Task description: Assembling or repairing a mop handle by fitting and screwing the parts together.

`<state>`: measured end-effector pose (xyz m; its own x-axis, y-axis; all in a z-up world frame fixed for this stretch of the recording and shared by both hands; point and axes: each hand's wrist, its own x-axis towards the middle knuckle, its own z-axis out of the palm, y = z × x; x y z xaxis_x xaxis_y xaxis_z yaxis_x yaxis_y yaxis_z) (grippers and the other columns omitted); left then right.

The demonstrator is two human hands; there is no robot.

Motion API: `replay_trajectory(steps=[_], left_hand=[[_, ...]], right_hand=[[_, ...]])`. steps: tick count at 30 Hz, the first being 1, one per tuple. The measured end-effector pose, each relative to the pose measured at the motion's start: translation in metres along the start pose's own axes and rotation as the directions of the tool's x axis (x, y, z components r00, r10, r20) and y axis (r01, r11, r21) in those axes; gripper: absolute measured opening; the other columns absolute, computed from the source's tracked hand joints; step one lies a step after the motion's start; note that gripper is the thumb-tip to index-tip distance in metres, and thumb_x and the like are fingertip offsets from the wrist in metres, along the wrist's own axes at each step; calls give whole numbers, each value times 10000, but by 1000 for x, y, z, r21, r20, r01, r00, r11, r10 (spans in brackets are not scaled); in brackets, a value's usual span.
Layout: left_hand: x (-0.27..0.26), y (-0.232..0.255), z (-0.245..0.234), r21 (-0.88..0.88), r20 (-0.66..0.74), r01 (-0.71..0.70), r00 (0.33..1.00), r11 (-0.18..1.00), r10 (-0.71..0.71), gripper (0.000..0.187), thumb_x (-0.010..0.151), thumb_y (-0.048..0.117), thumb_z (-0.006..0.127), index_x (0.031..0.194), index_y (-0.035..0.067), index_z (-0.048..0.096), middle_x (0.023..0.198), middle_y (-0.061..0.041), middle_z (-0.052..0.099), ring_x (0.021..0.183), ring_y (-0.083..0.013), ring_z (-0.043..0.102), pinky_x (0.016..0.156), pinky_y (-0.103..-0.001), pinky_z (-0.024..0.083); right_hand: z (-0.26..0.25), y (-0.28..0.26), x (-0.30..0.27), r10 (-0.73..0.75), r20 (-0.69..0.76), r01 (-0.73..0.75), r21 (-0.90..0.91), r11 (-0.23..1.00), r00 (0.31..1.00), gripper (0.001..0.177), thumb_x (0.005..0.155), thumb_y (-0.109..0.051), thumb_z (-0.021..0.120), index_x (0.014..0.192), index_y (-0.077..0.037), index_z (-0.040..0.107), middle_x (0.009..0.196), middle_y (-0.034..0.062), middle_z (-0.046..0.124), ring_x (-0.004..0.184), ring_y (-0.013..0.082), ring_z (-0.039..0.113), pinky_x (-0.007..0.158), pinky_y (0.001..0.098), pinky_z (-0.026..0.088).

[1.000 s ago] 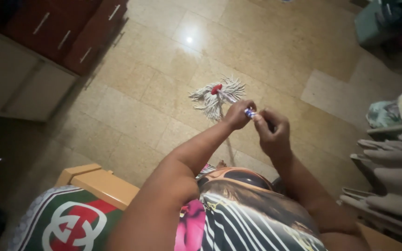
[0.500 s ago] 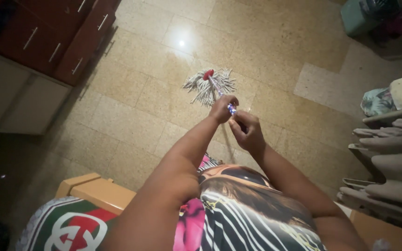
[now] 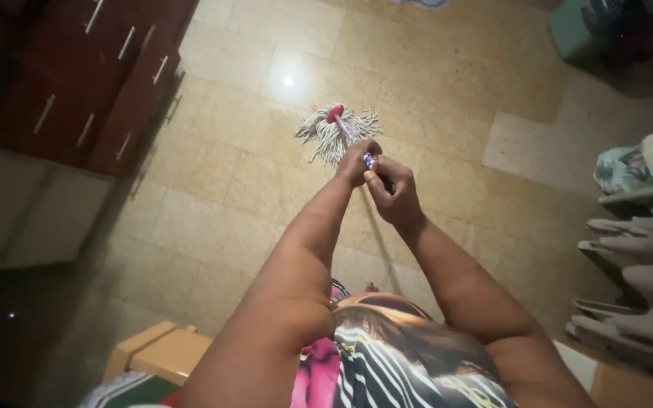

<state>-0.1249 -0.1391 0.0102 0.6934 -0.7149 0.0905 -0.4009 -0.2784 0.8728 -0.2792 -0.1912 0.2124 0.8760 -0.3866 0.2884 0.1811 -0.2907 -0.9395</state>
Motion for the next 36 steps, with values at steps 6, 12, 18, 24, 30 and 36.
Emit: replay_trajectory(steps=[6,12,18,24,30,36], left_hand=[[56,-16,-29,56,22,29,999,998,-31,162,831,215,712,953,109,696,953,-141,712,955,-349,671,823,-435,527],[92,-49,-42,114,43,-104,994,988,99,199,786,201,724,963,113,697,956,-137,710,955,-346,663,833,-438,530],[87,-44,-39,79,107,-86,991,993,77,158,845,220,737,946,100,714,916,-139,708,921,-327,663,815,-429,536],[57,-16,-29,56,55,-171,984,984,168,170,830,233,757,907,86,720,856,-157,702,855,-346,667,757,-433,537],[4,50,-6,33,133,-63,989,997,58,214,824,261,724,957,94,739,838,-155,714,835,-334,689,741,-428,532],[-56,95,38,-51,226,-13,974,999,25,268,847,291,700,1008,79,737,887,-183,730,868,-334,708,765,-416,538]], right_hand=[[20,16,62,-11,-56,9,-44,999,998,163,954,-65,618,819,-22,538,694,20,449,640,103,423,583,302,365],[36,33,83,25,-111,-28,-22,999,993,159,967,-85,607,829,-24,556,698,21,458,642,98,422,577,299,361],[40,31,72,57,-196,-69,-53,996,979,154,976,-73,589,834,-21,558,701,10,461,646,84,420,582,290,358],[28,14,45,125,-208,-136,-41,990,970,166,971,-66,584,819,-8,552,701,7,464,647,79,411,581,286,354],[-3,-30,-2,115,-218,-129,-54,990,969,130,970,-67,588,853,-10,587,713,6,480,662,73,428,591,281,364],[-40,-63,-66,133,-222,-166,-138,977,966,156,959,-83,620,825,-15,575,684,17,458,647,84,422,577,293,360]])
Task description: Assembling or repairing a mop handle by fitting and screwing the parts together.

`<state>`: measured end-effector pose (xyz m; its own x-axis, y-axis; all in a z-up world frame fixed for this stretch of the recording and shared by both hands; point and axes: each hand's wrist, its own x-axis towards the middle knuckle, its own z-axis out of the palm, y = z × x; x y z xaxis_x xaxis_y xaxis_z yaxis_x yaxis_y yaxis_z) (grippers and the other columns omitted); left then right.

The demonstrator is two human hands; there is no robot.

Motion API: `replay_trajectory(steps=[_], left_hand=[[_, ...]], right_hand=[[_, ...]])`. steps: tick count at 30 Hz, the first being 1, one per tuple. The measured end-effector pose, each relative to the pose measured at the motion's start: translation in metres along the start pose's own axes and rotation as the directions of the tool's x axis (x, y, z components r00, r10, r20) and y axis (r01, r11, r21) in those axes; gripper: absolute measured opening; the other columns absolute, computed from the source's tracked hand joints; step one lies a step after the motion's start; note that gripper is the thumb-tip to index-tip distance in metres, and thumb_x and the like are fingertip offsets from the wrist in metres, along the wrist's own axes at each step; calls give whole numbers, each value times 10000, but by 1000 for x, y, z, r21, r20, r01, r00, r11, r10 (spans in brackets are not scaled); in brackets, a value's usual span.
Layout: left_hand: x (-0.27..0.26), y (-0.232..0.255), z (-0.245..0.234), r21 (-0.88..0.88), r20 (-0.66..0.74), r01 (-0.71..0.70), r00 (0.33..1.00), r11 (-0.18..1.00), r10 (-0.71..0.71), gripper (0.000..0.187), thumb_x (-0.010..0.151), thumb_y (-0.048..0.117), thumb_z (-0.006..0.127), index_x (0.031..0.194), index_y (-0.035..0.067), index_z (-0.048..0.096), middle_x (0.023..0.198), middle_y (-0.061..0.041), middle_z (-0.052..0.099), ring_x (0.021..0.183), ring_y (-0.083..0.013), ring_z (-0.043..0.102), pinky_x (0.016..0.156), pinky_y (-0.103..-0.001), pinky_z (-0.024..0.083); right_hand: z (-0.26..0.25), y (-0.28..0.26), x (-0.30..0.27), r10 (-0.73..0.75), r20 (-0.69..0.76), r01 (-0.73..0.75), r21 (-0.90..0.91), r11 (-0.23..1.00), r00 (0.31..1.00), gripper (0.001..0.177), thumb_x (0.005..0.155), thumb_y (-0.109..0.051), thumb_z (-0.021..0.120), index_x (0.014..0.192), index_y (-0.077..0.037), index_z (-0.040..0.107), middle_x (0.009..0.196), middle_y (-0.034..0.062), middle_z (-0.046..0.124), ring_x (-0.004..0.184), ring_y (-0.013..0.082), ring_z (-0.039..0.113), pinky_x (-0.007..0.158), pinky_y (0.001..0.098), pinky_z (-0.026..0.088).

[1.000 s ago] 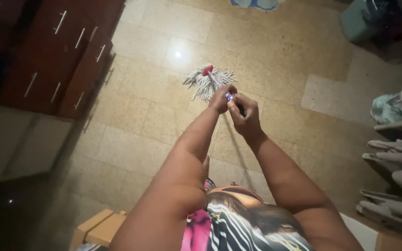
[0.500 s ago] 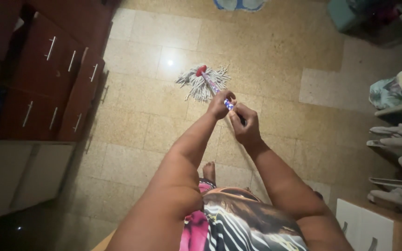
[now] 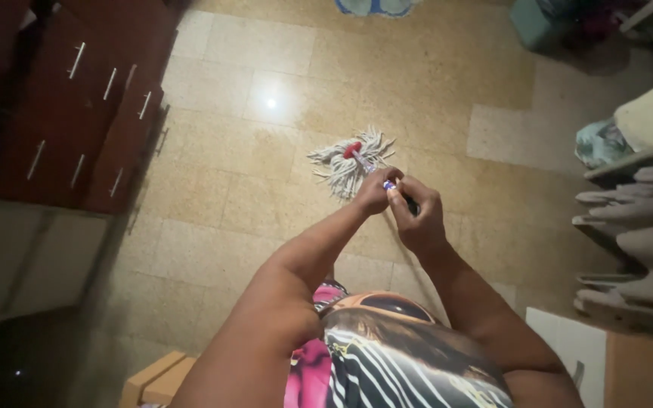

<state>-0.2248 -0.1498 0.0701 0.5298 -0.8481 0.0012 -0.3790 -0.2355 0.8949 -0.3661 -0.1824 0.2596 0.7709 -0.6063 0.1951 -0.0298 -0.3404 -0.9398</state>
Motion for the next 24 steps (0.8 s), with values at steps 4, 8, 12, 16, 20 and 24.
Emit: replay_trajectory(steps=[4,8,12,16,20,24], left_hand=[[-24,17,38,-142,48,35,998,989,-28,292,850,290,685,1038,68,696,930,-168,736,888,-319,727,779,-406,549],[-44,23,63,-68,10,-82,996,994,83,268,840,268,693,1018,67,700,954,-168,737,928,-330,712,814,-404,545],[-54,13,79,-81,38,-166,985,983,169,241,790,230,701,977,82,724,959,-158,747,931,-324,724,828,-401,555],[-52,36,76,-88,135,9,991,996,3,230,815,241,679,984,93,726,914,-141,749,882,-305,742,795,-399,566],[-42,27,87,-53,42,-129,990,990,131,248,804,218,696,989,53,709,937,-177,732,905,-334,712,791,-414,551],[-29,32,79,-107,92,-66,993,992,76,276,803,218,638,1013,55,712,923,-158,753,882,-277,737,801,-395,557]], right_hand=[[-29,-17,-33,-17,10,17,-33,999,1000,175,948,-97,634,810,-18,560,666,15,467,626,83,434,570,292,376],[-46,-12,-67,19,54,-18,-14,1000,998,184,930,-120,661,805,-29,561,658,14,463,619,87,424,555,299,370],[-64,-10,-84,3,186,-2,-6,1000,982,250,893,-154,721,773,-41,533,664,0,452,623,85,429,560,288,377],[-83,2,-84,8,263,-37,104,994,965,247,889,-187,731,793,-59,543,692,-23,460,649,75,430,580,272,369],[-91,20,-73,50,318,-159,324,933,947,224,915,-241,706,853,-71,575,732,-50,493,689,61,448,616,252,370],[-87,26,-59,63,324,-177,334,926,944,230,945,-222,700,839,-62,571,721,-52,496,674,59,434,599,251,358]])
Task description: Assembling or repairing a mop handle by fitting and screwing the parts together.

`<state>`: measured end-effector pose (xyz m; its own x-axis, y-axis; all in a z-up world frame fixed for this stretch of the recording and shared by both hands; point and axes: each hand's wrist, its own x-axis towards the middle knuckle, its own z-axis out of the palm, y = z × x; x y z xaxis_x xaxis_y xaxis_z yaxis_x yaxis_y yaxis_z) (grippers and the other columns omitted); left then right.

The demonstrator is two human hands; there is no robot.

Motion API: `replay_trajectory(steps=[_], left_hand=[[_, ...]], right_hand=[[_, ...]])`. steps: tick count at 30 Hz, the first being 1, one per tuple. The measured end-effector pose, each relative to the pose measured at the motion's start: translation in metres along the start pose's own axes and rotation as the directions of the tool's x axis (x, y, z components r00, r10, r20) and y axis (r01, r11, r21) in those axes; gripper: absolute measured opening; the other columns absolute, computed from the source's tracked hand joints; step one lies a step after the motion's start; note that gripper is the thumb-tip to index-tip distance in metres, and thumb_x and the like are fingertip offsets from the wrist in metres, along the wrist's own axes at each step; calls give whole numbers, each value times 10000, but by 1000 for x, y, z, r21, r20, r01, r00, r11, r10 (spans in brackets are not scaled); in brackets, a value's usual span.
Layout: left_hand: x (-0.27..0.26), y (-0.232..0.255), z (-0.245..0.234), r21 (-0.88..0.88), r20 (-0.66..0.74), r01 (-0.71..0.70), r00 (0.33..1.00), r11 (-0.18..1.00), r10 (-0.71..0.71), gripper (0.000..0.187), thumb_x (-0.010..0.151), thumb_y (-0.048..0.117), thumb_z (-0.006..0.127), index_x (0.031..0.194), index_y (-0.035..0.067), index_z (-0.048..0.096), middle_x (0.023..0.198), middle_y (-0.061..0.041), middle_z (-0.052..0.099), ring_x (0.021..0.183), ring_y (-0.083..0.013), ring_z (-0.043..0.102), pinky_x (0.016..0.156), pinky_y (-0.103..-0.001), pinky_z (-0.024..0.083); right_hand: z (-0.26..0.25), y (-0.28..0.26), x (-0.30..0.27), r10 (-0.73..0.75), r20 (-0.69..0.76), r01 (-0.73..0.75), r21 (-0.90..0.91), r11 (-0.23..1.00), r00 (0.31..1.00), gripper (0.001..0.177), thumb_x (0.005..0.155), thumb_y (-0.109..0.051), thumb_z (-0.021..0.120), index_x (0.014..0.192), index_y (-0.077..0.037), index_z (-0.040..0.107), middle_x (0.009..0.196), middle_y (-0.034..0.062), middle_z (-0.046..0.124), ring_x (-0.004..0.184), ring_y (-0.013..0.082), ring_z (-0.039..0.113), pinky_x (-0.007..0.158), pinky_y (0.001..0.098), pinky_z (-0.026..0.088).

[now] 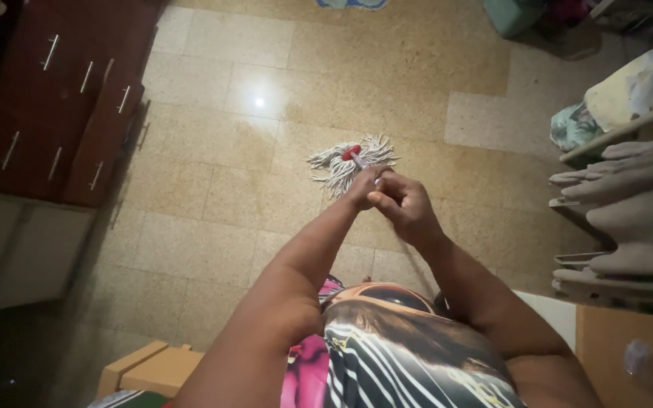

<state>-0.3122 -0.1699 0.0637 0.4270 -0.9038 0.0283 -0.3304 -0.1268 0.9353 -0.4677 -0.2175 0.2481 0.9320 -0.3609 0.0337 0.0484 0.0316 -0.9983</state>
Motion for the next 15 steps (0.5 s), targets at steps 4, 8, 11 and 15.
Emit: replay_trajectory(steps=[4,8,11,15], left_hand=[[10,0,-18,-14,69,66,995,998,-65,292,812,242,619,1021,63,717,933,-128,753,871,-248,729,772,-380,568],[26,-38,-19,-332,107,225,974,916,-201,323,899,286,574,1025,29,723,900,-134,696,826,-233,680,735,-375,540],[41,-137,-21,-537,165,325,945,778,-281,373,963,319,541,1028,3,728,875,-139,653,793,-223,643,708,-371,519],[107,-160,-29,-633,184,316,948,707,-259,352,966,298,543,971,11,747,870,-75,661,803,-184,645,715,-321,535]], right_hand=[[11,-3,16,-52,-22,51,-71,996,998,210,953,-183,686,826,-60,574,726,-50,520,690,53,445,612,252,380],[25,3,32,-68,-36,65,-95,993,997,194,949,-150,669,805,-52,582,711,-44,515,684,57,447,612,261,388],[33,22,54,-69,-58,59,-148,987,996,217,950,-144,670,789,-43,565,693,-34,481,672,66,427,602,271,378],[28,30,104,-90,-144,57,-220,974,985,228,944,-154,662,775,-37,563,671,-23,472,655,75,431,591,280,383]])
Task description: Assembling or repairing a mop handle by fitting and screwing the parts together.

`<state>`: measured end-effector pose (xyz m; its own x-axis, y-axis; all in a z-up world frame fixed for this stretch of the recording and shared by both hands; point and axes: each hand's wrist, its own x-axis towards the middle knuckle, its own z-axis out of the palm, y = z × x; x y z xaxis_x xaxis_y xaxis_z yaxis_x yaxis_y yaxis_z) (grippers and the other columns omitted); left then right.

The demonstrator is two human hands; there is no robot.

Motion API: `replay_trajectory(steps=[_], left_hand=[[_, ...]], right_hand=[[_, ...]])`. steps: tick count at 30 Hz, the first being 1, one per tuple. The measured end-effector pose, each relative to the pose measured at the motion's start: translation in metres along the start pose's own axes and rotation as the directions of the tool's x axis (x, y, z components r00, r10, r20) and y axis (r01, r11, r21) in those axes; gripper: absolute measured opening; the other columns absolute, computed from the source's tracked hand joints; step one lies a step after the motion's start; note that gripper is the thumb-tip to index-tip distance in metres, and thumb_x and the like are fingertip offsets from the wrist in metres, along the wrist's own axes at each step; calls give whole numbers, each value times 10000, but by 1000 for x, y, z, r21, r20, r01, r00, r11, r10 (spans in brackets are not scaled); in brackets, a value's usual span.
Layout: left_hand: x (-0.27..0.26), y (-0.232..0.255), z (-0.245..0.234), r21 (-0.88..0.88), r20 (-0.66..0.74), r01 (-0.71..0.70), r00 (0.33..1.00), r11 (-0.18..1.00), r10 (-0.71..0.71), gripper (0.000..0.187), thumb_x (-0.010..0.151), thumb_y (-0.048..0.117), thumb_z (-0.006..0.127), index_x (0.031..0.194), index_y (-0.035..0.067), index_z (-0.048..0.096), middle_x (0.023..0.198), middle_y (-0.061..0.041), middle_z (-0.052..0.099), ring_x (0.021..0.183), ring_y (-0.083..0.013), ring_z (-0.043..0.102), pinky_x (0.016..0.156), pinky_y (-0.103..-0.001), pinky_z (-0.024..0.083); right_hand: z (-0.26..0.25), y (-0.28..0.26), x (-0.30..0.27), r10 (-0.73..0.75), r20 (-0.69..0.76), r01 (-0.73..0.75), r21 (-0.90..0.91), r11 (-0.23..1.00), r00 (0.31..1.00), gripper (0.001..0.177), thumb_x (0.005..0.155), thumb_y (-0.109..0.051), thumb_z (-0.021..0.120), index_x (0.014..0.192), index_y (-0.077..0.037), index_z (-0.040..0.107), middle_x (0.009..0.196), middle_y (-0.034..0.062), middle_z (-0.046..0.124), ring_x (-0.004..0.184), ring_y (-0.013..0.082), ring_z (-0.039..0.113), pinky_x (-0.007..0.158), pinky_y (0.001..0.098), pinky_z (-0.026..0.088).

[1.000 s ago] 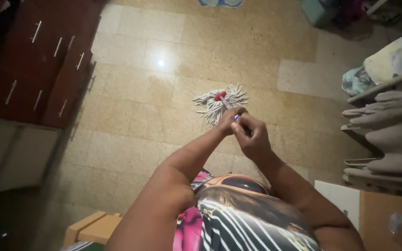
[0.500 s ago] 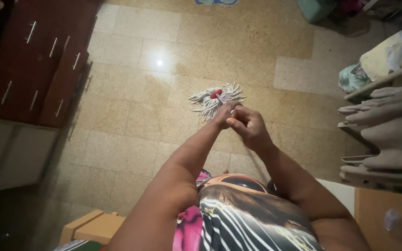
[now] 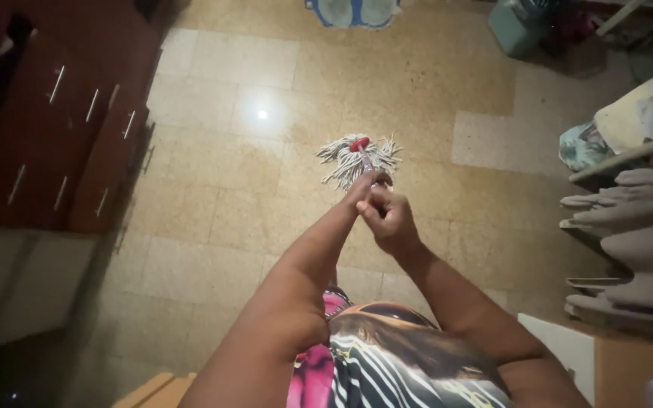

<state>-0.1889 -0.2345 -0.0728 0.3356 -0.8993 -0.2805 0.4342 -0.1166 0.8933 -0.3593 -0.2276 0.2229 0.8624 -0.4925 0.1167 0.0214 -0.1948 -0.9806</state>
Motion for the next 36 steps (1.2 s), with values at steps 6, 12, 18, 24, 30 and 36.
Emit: replay_trajectory(steps=[6,12,18,24,30,36], left_hand=[[18,110,7,435,292,-409,907,803,303,145,817,91,708,954,52,733,938,-59,714,863,-159,691,744,-306,566],[42,110,-25,263,199,-320,941,910,273,218,844,158,715,1028,41,714,972,-14,706,904,-117,673,782,-294,563],[10,135,-27,692,194,-288,958,662,213,248,813,197,686,1022,68,724,919,-26,730,847,-148,698,733,-303,550],[20,82,-58,307,89,49,993,951,-80,256,903,214,573,1064,70,712,796,-59,621,716,-173,598,627,-329,495],[1,71,-19,-223,31,265,964,938,-265,209,930,213,595,949,14,654,795,-60,634,720,-193,601,636,-335,499],[-58,64,46,652,104,-370,908,662,406,282,810,205,693,999,-5,705,875,-135,688,811,-253,681,716,-363,541]], right_hand=[[-6,-24,95,-59,-113,75,142,987,992,210,956,-156,608,794,-28,575,757,-11,555,739,72,515,674,264,453],[13,-36,126,-105,-157,117,74,990,982,148,921,-151,602,865,-16,629,784,-2,609,775,72,572,708,258,490],[31,-14,111,-59,-159,72,77,994,985,190,945,-133,643,795,-32,587,736,-7,539,704,89,509,637,285,441],[53,-6,87,-82,-72,74,-110,991,994,210,926,-134,665,770,-41,560,630,14,475,608,106,449,568,300,394],[41,-4,49,-53,-97,38,-151,988,994,235,934,-109,665,749,-33,542,615,33,454,596,123,428,564,316,375],[5,-30,-12,-22,-139,0,-157,988,990,230,936,-101,658,758,-26,533,624,30,430,609,108,398,558,319,359]])
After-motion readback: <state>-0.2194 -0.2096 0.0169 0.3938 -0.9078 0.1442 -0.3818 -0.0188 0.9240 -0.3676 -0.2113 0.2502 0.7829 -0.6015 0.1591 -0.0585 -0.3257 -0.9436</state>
